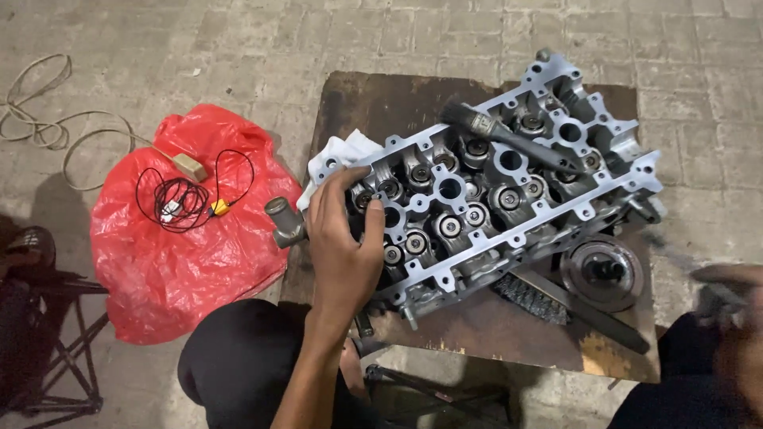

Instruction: The person scrubs the surface of a cylinder head with a wire brush and wipes it with a white cloth. They rotate the part to access different areas and continue scrubbing and wiping the metal surfaces.

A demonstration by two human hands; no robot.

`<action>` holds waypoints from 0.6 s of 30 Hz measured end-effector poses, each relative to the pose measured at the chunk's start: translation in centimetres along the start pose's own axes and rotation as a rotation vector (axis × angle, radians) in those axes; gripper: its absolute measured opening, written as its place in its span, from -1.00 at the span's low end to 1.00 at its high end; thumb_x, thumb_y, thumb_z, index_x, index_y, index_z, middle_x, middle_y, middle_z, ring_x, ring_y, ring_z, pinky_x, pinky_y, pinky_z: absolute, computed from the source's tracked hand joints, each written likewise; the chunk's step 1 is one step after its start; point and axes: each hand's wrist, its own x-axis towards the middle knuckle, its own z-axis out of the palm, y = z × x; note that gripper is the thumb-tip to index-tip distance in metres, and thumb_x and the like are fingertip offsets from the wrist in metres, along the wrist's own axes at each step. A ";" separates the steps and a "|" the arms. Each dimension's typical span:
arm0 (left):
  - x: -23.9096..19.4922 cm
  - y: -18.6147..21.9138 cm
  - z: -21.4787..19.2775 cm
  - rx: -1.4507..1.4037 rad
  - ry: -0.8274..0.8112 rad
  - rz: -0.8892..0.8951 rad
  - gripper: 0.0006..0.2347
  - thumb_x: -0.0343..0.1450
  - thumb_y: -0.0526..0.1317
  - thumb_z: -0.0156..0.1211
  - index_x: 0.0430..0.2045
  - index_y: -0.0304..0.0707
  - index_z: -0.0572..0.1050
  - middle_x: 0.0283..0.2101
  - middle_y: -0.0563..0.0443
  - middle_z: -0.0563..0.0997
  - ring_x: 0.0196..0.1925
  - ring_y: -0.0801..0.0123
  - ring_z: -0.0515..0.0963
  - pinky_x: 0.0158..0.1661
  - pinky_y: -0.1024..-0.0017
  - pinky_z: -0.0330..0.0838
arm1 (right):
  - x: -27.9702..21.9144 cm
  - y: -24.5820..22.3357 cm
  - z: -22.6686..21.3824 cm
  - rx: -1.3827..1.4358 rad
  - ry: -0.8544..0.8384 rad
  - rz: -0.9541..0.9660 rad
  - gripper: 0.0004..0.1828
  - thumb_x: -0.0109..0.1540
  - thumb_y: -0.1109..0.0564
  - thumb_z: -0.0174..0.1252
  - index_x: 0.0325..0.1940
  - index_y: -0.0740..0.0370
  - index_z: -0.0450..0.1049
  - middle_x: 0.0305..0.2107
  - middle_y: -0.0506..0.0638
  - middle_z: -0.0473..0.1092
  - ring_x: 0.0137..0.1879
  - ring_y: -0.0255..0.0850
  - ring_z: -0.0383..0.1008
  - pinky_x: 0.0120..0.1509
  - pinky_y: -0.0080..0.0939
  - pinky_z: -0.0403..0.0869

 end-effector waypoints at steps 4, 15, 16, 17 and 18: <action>-0.1 0.2 0.1 0.096 -0.010 -0.020 -0.72 0.43 -0.25 0.04 0.02 -0.18 0.47 0.10 -0.02 0.56 0.31 0.14 0.41 0.32 0.09 0.12 | -1.7 -15.4 1.7 -0.195 -0.135 0.090 -0.62 0.46 0.10 -0.15 0.01 0.19 0.62 -0.38 -0.02 0.57 -0.29 -0.19 0.54 -0.15 -0.25 0.41; -0.6 0.6 -0.2 0.199 -0.104 0.097 -0.76 0.46 -0.23 0.00 -0.02 -0.14 0.49 0.09 0.05 0.60 0.36 0.15 0.38 0.37 -0.16 -0.09 | 0.5 -19.3 4.9 -0.054 -0.136 -0.198 -0.57 0.40 0.04 -0.15 -0.02 0.37 0.57 -0.31 0.12 0.57 -0.28 -0.15 0.61 -0.19 -0.24 0.55; -0.6 0.9 -0.3 0.221 -0.148 0.093 -0.76 0.46 -0.21 -0.03 -0.02 -0.13 0.49 0.11 0.03 0.60 0.38 0.15 0.36 0.38 -0.21 -0.17 | 0.6 -19.6 5.0 -0.043 -0.109 -0.239 -0.52 0.43 0.05 -0.20 -0.13 0.38 0.60 -0.24 0.15 0.59 -0.17 -0.10 0.62 -0.13 -0.22 0.53; -0.7 0.9 -0.3 0.219 -0.148 0.096 -0.76 0.46 -0.21 -0.03 -0.02 -0.13 0.49 0.11 0.03 0.60 0.38 0.15 0.36 0.38 -0.21 -0.17 | 0.5 -19.3 5.1 -0.045 -0.105 -0.239 -0.52 0.43 0.05 -0.20 -0.13 0.38 0.60 -0.24 0.15 0.59 -0.17 -0.10 0.62 -0.13 -0.22 0.53; -0.7 0.9 -0.4 0.213 -0.151 0.098 -0.76 0.46 -0.20 -0.03 -0.04 -0.11 0.50 0.09 0.06 0.62 0.38 0.16 0.36 0.38 -0.23 -0.19 | 0.4 -18.9 5.3 0.019 -0.058 -0.182 -0.55 0.41 0.05 -0.19 -0.12 0.38 0.57 -0.38 0.12 0.54 -0.37 -0.16 0.52 -0.33 -0.24 0.42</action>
